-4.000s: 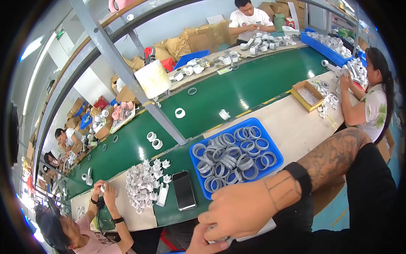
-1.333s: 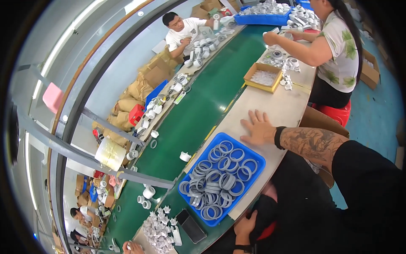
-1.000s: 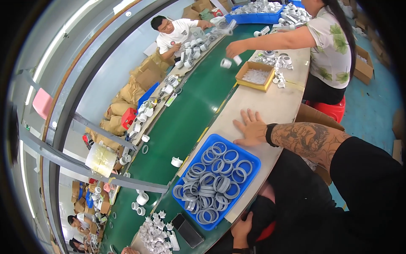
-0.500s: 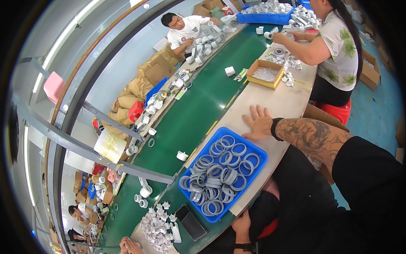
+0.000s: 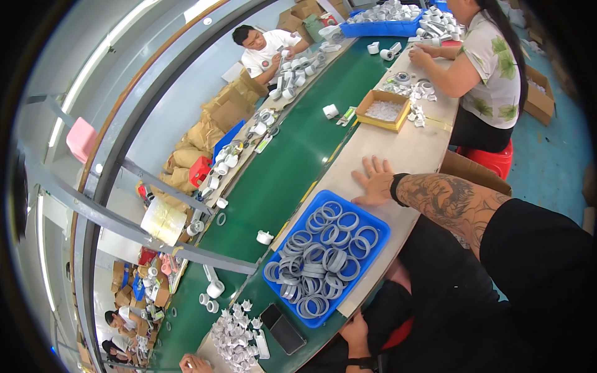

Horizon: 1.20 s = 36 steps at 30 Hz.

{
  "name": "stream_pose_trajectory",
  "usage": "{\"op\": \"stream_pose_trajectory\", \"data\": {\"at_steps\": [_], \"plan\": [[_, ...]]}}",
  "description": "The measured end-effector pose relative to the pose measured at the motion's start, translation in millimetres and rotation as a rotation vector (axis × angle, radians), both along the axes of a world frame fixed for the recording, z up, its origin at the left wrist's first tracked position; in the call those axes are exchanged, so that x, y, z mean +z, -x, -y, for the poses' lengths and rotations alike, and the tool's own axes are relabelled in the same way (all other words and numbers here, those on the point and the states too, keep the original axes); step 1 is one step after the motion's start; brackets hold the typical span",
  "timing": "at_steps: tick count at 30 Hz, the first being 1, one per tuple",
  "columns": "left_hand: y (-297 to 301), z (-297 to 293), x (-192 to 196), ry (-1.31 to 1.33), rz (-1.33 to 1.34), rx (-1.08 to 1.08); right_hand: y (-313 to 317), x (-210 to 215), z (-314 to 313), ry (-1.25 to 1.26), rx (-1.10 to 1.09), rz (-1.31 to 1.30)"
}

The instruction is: The recorder assembles small white plastic components by fitting different parts together on a factory workbench.

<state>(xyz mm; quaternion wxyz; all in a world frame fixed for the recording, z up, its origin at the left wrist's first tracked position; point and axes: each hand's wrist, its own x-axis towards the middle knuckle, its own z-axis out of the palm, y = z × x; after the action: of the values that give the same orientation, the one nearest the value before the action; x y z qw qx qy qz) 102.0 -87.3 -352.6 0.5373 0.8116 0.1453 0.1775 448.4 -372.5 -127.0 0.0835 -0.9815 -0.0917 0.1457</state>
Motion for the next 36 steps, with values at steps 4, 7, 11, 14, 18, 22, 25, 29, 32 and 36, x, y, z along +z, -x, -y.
{"op": "stream_pose_trajectory", "data": {"at_steps": [4, 7, 11, 14, 18, 22, 25, 29, 32, 36], "plan": [[3, -9, 0, -0.042, -0.105, 0.041, -15, -8, -30, -0.025, 0.076, 0.044], [-4, 17, 12, -0.086, 0.025, -0.162, -1, -11, 6, 0.007, -0.007, 0.064], [20, 40, 99, -0.541, -0.390, -0.358, -2, -22, 8, -0.023, 0.043, 0.130], [36, 39, 183, -0.157, -0.177, -0.410, -11, -6, -7, 0.029, 0.108, 0.080], [16, 15, 247, -0.374, 0.025, -0.118, -71, 34, -11, 0.085, 0.163, -0.092], [-35, -3, 231, -0.682, 0.119, 0.207, -156, 6, -19, -0.207, 0.098, 0.287], [-78, -5, 206, -0.846, 0.176, 0.201, -225, -15, -29, -0.286, -0.009, 0.477], [-109, 2, 181, -0.991, 0.183, 0.225, -300, -25, -36, -0.172, -0.089, 0.690], [-121, -3, 171, -1.013, 0.116, 0.196, -358, -32, -25, -0.117, -0.076, 0.670], [-134, -13, 171, -1.011, 0.003, 0.168, -396, -31, -37, -0.018, -0.165, 0.448]]}}
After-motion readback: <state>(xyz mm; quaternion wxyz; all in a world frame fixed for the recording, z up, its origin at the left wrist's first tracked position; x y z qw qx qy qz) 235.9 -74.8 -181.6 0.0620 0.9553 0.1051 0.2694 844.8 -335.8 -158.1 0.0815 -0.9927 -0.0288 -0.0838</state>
